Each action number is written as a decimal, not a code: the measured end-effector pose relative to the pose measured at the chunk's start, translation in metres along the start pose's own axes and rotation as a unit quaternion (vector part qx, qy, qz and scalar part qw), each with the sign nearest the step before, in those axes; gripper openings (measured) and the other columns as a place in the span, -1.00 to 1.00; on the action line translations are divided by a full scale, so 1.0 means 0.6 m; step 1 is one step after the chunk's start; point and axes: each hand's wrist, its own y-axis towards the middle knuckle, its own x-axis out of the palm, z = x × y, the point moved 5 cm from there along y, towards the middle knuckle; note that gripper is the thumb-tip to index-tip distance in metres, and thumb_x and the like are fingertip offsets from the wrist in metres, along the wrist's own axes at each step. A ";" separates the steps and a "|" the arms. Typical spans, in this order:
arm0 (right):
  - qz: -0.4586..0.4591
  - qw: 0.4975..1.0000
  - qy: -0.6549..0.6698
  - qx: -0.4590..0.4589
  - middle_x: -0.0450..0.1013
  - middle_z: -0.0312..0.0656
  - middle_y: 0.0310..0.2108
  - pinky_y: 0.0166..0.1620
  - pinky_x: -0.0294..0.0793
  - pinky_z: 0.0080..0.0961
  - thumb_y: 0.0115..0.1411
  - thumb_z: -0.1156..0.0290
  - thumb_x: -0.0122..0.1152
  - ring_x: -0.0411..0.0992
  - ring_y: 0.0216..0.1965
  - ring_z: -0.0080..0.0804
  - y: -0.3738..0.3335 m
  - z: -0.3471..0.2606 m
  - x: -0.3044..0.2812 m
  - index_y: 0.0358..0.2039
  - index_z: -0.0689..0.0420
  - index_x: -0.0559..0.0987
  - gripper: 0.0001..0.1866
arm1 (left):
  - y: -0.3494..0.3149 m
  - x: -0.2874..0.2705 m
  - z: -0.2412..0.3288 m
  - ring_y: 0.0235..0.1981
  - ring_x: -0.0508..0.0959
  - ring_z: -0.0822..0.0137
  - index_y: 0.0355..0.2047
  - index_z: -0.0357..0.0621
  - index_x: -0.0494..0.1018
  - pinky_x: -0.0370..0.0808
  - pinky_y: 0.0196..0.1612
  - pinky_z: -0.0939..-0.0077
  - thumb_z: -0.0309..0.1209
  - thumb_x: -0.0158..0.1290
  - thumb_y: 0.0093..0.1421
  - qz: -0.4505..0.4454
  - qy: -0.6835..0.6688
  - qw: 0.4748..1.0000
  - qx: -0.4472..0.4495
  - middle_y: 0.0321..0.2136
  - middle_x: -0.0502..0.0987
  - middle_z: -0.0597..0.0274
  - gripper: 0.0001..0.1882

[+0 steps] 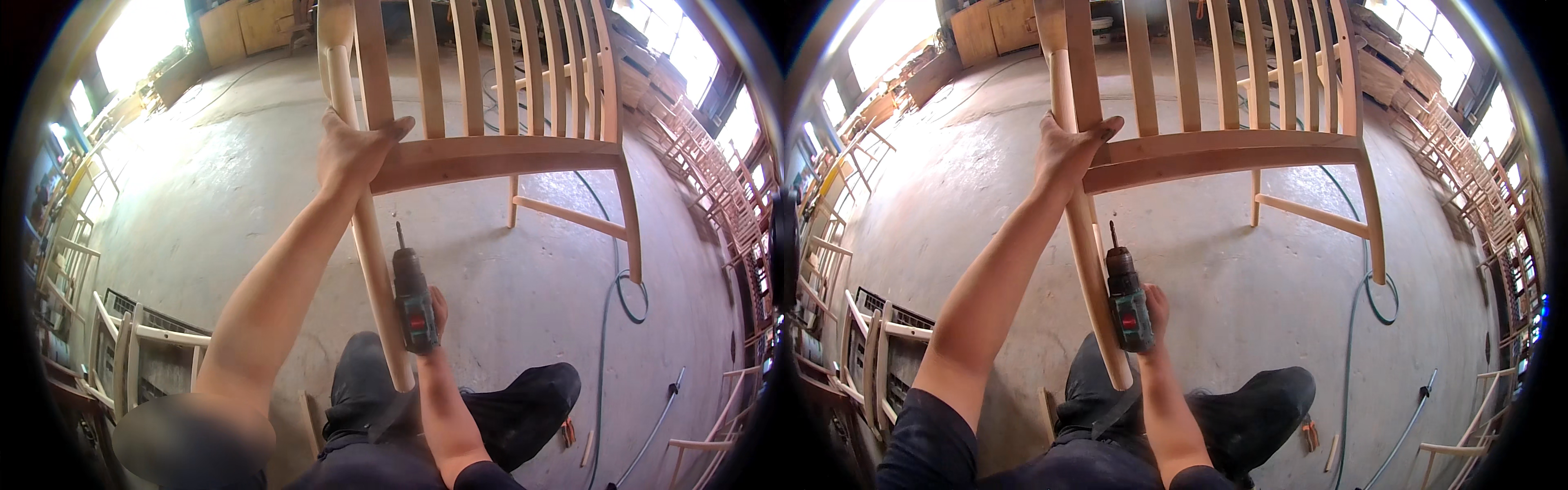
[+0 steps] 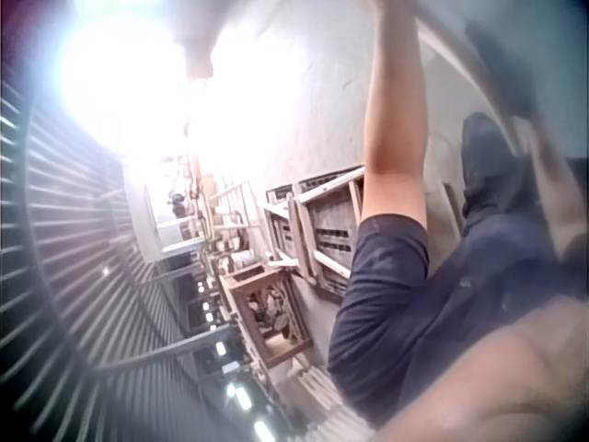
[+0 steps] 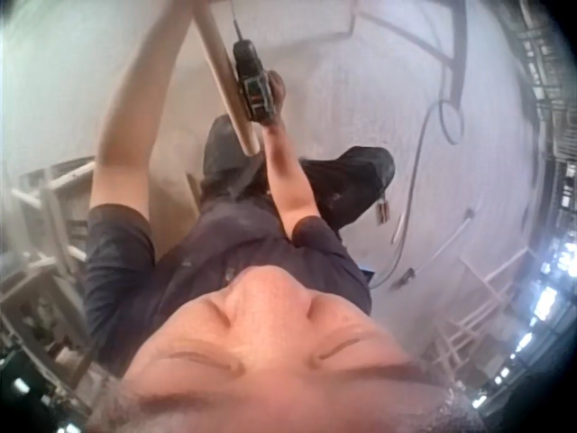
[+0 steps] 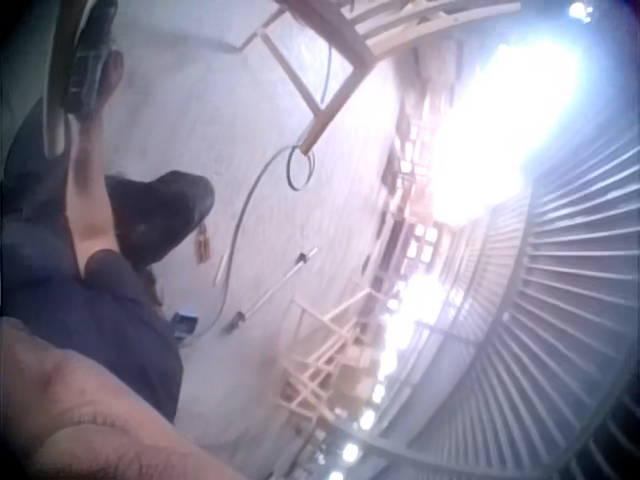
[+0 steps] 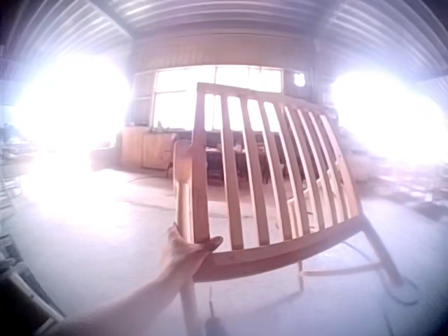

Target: The person assembles a wooden chair by attaching the backrest to the seat frame using a cordless drill and screws. They position the chair, align the parts, and drive screws into the joints to secure the structure.

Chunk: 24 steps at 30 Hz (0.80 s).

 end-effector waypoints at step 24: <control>-0.242 0.650 -0.555 0.459 0.50 -0.05 -0.02 0.15 0.42 -0.18 -0.03 0.32 0.47 0.43 0.10 -0.08 -0.297 0.273 -0.223 0.02 0.09 0.45 -0.41 | 0.047 -0.070 0.042 -0.27 0.68 0.23 -0.08 -0.40 0.43 0.67 -0.19 0.38 -0.05 0.52 -0.14 -0.051 -0.177 0.974 0.135 -0.29 0.61 -0.05 -0.19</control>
